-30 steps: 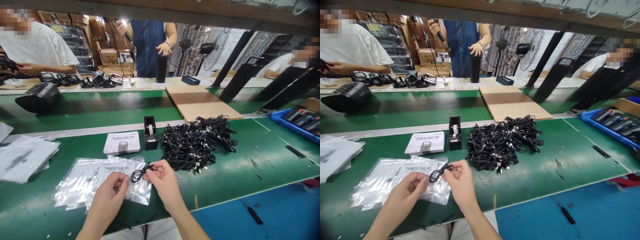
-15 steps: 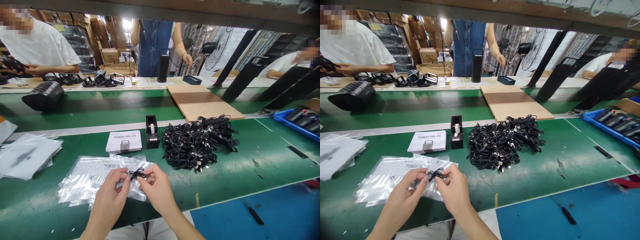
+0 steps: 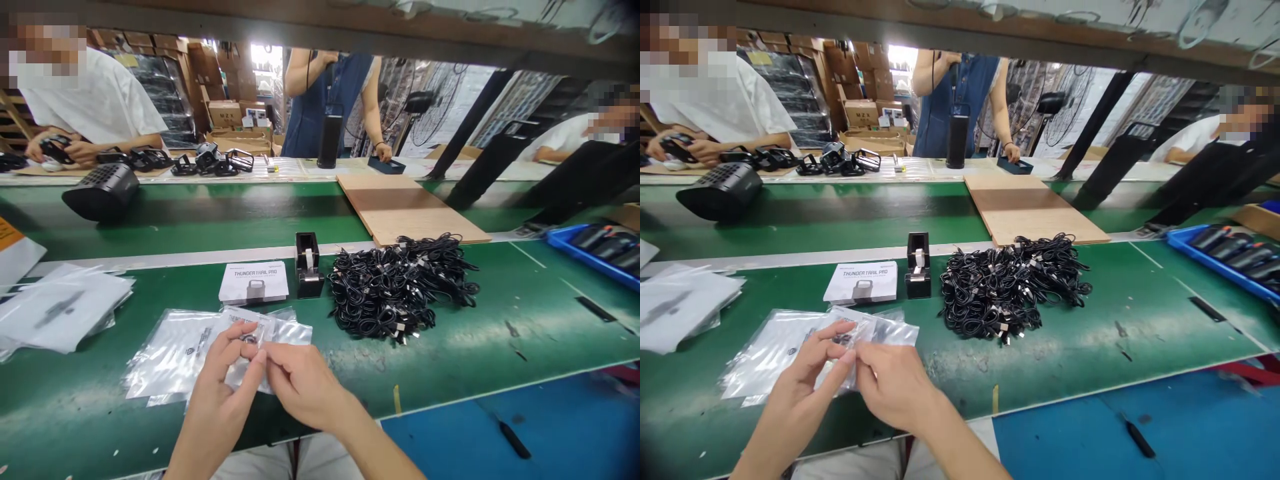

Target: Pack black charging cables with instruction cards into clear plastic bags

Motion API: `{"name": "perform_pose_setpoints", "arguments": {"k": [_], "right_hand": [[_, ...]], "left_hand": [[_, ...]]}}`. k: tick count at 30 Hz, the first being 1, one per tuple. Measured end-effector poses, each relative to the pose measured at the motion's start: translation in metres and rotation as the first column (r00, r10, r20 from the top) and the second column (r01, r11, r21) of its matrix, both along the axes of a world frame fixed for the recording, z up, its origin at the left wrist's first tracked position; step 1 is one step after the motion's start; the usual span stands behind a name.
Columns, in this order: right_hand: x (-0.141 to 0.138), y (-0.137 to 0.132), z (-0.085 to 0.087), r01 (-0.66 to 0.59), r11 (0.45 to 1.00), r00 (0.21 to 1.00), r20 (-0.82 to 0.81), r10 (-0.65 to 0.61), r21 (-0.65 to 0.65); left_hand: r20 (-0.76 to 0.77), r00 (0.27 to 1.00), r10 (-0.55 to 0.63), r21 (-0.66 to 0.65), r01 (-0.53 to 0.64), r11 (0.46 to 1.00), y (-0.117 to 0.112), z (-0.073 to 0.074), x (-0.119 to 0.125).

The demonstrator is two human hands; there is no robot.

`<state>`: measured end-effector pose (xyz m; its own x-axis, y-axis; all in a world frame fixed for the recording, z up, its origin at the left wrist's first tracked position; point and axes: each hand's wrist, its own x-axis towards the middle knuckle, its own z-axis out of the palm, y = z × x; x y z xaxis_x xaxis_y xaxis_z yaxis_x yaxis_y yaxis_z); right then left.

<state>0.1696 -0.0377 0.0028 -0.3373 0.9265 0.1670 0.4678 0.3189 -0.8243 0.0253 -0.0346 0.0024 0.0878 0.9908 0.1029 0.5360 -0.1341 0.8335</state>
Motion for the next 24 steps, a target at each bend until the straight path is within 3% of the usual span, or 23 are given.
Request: {"name": "perform_pose_setpoints", "arguments": {"k": [4,8,11,14,17,19,22,24], "right_hand": [[0.003,0.010,0.022,-0.303,0.941,0.919,0.307,0.246,0.153],[-0.001,0.028,0.046,-0.431,0.877,0.835,0.462,0.298,0.211],[-0.003,0.042,0.076,-0.404,0.877,0.869,0.409,0.280,0.258],[-0.004,0.049,0.107,-0.480,0.843,0.875,0.204,0.439,0.243],[0.000,0.048,0.123,-0.635,0.748,0.767,0.040,0.641,0.191],[0.007,0.046,0.125,-0.692,0.705,0.714,0.004,0.700,0.155],[0.020,0.041,0.127,-0.721,0.683,0.691,0.047,0.722,0.116],[0.027,0.037,0.131,-0.720,0.685,0.694,0.116,0.710,0.114]], "left_hand": [[0.052,0.999,-0.001,0.036,-0.001,0.999,-0.001,0.017,-0.002],[0.222,0.972,0.073,-0.028,-0.069,0.997,0.004,0.033,-0.009],[0.478,0.876,0.066,-0.031,-0.058,0.998,0.014,0.037,-0.019],[0.681,0.728,-0.087,-0.039,0.154,0.987,0.025,0.032,-0.028],[0.738,0.652,-0.175,-0.122,0.383,0.916,0.028,0.024,-0.030],[0.782,0.588,-0.207,-0.182,0.533,0.826,0.023,0.018,-0.028],[0.882,0.435,-0.182,-0.213,0.712,0.669,0.013,0.011,-0.025],[0.915,0.371,-0.156,-0.215,0.779,0.589,0.008,0.008,-0.024]]}}
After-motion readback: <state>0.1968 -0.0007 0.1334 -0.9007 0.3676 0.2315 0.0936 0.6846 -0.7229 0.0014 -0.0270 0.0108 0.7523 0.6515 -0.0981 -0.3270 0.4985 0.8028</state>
